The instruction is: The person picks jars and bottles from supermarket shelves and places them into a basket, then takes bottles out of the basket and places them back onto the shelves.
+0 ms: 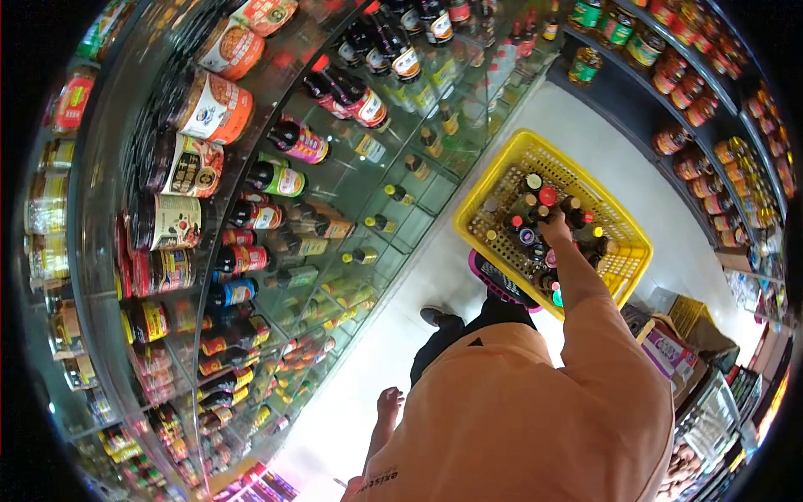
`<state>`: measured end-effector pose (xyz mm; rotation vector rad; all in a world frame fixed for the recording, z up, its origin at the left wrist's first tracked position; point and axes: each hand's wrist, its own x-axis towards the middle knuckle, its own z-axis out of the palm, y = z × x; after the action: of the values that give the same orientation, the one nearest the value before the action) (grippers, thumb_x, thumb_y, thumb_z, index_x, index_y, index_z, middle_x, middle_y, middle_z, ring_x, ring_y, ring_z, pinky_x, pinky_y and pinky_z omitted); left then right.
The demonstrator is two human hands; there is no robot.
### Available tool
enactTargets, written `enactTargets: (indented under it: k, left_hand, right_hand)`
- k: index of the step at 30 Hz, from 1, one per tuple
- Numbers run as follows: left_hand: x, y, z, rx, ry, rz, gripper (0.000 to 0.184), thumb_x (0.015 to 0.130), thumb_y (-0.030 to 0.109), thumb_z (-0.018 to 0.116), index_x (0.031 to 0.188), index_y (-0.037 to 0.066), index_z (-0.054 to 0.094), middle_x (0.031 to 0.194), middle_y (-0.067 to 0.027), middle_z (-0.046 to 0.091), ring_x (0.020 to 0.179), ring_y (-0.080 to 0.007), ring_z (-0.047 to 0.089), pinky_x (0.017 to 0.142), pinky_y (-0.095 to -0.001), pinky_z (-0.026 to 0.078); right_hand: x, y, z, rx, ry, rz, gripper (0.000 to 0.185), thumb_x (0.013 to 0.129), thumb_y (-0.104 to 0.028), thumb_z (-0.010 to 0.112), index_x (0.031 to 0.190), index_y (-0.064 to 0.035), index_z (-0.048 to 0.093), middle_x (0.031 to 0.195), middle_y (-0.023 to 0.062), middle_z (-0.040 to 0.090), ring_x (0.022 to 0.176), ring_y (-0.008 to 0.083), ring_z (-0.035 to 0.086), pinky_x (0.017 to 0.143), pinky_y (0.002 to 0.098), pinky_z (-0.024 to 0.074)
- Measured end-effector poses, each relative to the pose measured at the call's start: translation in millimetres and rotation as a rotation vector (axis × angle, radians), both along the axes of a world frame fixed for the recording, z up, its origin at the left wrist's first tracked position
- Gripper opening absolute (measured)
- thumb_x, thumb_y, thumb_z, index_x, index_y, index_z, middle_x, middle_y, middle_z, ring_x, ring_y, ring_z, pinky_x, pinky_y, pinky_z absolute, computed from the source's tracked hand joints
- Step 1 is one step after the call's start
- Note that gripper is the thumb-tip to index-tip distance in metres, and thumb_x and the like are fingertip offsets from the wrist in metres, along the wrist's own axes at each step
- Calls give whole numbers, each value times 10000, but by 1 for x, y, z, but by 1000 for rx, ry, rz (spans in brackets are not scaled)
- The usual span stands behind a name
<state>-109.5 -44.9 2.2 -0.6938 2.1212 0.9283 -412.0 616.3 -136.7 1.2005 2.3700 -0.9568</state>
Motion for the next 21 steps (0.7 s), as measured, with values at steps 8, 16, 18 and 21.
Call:
enactTargets:
  k: [8, 16, 18, 21]
  left_hand:
    - [103, -33, -71, 281, -76, 515, 280, 1006, 200, 593, 1212, 10, 591, 1019, -125, 703, 820, -192, 692, 635, -273, 513]
    - [-16, 13, -48, 34, 166, -342, 270, 995, 210, 579, 1188, 23, 609, 993, -91, 700, 846, -185, 694, 727, -322, 557]
    - [-51, 13, -85, 274, 112, 129, 285, 996, 237, 582, 1188, 30, 619, 1020, -98, 707, 875, -188, 697, 787, -339, 560]
    - [-151, 93, -12, 154, 331, -168, 313, 989, 213, 603, 1243, 29, 608, 1084, -110, 707, 960, -170, 685, 874, -328, 537]
  right_hand:
    - [25, 17, 53, 148, -19, 113, 436, 885, -373, 657, 1223, -124, 538, 1067, 183, 724, 1037, 401, 671, 885, 495, 531]
    - [82, 34, 239, 251, 266, 320, 321, 873, -278, 687, 1124, -105, 589, 879, 174, 710, 859, 398, 684, 738, 504, 531]
    - [88, 36, 284, 179, 482, 482, 264, 879, -251, 660, 1094, -102, 626, 856, 185, 705, 803, 417, 679, 749, 492, 537]
    - [90, 27, 365, -84, 421, 526, 222, 854, -161, 682, 1044, -55, 640, 821, 176, 668, 745, 346, 679, 710, 428, 530]
